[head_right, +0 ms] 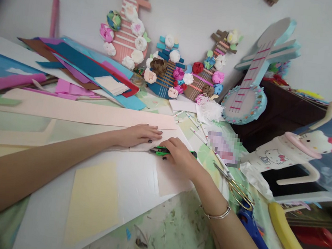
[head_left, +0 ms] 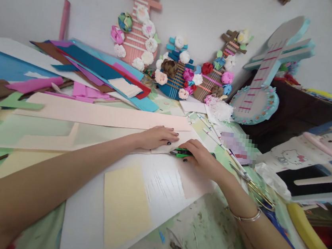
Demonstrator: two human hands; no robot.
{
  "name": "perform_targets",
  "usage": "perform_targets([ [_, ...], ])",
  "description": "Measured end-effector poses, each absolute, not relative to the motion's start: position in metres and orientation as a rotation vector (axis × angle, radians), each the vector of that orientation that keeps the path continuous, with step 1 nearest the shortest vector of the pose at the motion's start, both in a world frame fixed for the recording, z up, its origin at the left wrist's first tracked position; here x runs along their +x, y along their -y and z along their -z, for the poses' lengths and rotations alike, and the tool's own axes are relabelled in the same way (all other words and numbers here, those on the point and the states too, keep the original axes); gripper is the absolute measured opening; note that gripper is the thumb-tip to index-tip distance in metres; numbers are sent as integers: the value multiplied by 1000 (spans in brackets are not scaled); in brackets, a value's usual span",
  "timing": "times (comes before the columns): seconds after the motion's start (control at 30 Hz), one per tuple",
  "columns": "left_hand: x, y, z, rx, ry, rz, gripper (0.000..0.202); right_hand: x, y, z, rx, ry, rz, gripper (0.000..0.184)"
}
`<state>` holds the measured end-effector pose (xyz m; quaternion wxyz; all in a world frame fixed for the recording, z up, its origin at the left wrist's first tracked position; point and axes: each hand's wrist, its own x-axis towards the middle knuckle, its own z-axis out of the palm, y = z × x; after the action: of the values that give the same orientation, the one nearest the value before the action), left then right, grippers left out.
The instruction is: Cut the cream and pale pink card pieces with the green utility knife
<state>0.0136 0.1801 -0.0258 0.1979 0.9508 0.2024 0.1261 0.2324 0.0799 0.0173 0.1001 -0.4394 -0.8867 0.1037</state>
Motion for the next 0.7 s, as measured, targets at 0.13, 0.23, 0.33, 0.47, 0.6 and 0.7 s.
perform_targets([
  [0.13, 13, -180, 26, 2673, -573, -359, 42, 234, -80, -15, -1297, 2615, -275, 41],
  [0.23, 14, -180, 25, 2681, -567, -351, 43, 233, -78, -16, -1291, 2612, -293, 40],
  [0.33, 14, -180, 24, 2684, -570, -345, 43, 233, -74, -16, -1280, 2609, -308, 39],
  [0.47, 15, -180, 25, 2678, -586, -354, 41, 239, -67, -14, -1284, 2594, -314, 42],
  [0.6, 14, -182, 28, 2673, -577, -361, 42, 244, -63, -14, -1320, 2567, -340, 42],
  [0.7, 13, -182, 28, 2672, -573, -362, 42, 241, -64, -16, -1322, 2570, -340, 41],
])
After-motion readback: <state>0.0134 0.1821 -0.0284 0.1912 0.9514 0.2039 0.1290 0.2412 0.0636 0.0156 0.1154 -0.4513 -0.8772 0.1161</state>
